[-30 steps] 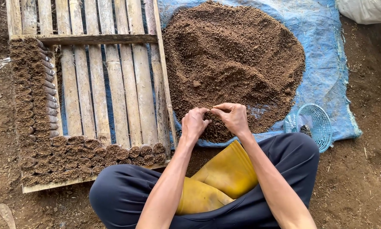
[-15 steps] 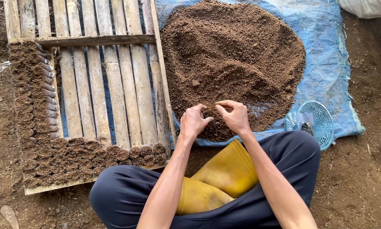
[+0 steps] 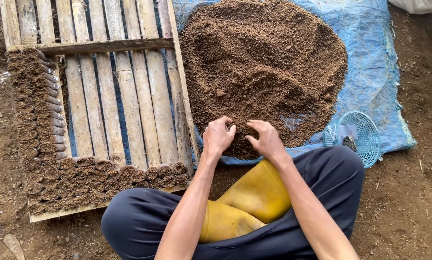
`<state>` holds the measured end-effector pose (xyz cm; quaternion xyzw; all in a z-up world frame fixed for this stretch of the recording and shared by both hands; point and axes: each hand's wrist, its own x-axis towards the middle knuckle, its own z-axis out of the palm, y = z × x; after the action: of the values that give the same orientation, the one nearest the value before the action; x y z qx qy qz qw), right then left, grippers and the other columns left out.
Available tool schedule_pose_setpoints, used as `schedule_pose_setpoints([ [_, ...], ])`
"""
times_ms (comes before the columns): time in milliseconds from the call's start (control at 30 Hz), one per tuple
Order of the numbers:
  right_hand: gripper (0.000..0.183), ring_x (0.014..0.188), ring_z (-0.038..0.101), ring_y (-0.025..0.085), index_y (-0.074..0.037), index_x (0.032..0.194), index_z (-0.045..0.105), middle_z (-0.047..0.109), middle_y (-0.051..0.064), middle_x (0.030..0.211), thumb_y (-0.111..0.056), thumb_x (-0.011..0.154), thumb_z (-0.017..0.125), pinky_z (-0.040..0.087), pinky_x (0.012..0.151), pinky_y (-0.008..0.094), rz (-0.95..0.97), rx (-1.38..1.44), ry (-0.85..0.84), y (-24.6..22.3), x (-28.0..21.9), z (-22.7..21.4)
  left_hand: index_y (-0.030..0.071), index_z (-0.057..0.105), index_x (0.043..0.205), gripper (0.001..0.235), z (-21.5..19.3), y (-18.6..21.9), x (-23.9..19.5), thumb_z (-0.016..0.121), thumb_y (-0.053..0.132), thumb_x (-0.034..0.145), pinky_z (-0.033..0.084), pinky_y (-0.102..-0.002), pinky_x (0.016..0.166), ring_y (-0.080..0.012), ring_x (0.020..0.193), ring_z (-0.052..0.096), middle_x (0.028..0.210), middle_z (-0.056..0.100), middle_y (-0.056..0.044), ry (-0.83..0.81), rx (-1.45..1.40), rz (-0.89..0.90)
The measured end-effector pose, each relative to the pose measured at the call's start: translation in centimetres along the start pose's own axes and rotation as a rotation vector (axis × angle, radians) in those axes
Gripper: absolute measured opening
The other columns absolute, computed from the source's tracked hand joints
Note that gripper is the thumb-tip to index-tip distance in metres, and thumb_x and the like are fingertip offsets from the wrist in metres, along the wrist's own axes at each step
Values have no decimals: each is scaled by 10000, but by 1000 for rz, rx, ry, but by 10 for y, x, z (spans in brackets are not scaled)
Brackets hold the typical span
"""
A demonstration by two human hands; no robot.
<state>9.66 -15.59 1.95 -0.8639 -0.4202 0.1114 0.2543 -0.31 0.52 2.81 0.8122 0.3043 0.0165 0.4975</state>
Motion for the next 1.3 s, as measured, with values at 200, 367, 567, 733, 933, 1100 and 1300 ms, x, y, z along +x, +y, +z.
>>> schedule_pose_setpoints([
  [200, 254, 979, 646, 301, -71, 1070, 689, 691, 132, 1026, -110, 821, 657, 522, 869, 401, -28, -50, 21, 20, -10, 27, 160, 709, 953, 239, -12, 11, -6, 552, 273, 812, 529, -512, 723, -377, 770, 665, 694, 650, -77, 38, -45, 10],
  [367, 178, 883, 675, 256, -130, 972, 730, 714, 77, 919, -91, 812, 662, 552, 789, 358, 83, 46, 93, 30, -8, 35, 144, 702, 975, 264, -18, 12, -9, 517, 196, 794, 522, -524, 747, -401, 788, 658, 722, 655, -113, 45, 12, 18],
  [567, 152, 769, 688, 210, -120, 950, 743, 705, 124, 848, -113, 803, 705, 561, 662, 322, 317, 351, 271, -22, 0, -15, 178, 708, 969, 270, -19, 6, -5, 560, 236, 750, 527, -514, 739, -384, 777, 665, 693, 655, -75, 42, 24, 1],
  [733, 178, 870, 653, 248, 16, 995, 691, 669, 230, 958, -16, 820, 692, 578, 747, 380, 435, 879, 267, -41, 6, -21, 205, 727, 910, 218, -11, 0, 2, 588, 303, 775, 520, -515, 699, -372, 757, 663, 665, 645, -61, 49, -57, -5],
  [933, 184, 908, 637, 212, 12, 1025, 680, 677, 194, 1001, -34, 846, 675, 578, 800, 403, 381, 1048, 243, -54, 15, -18, 199, 740, 853, 209, -3, 4, -2, 614, 354, 790, 535, -478, 689, -347, 723, 671, 642, 644, -47, 79, -72, -19],
  [1100, 250, 892, 647, 186, -2, 1029, 689, 685, 168, 993, -30, 784, 730, 569, 816, 366, 386, 1000, 193, -59, 15, -25, 121, 722, 882, 233, -9, 8, -5, 682, 309, 750, 532, -504, 701, -381, 732, 663, 665, 627, -108, 139, -18, 52],
  [1300, 186, 795, 642, 166, 32, 1001, 691, 690, 189, 945, 52, 822, 646, 592, 720, 344, 351, 957, 168, -59, 17, -23, 107, 709, 923, 274, -5, 3, -1, 701, 296, 723, 534, -493, 712, -354, 753, 667, 669, 623, -76, 121, -63, 8],
])
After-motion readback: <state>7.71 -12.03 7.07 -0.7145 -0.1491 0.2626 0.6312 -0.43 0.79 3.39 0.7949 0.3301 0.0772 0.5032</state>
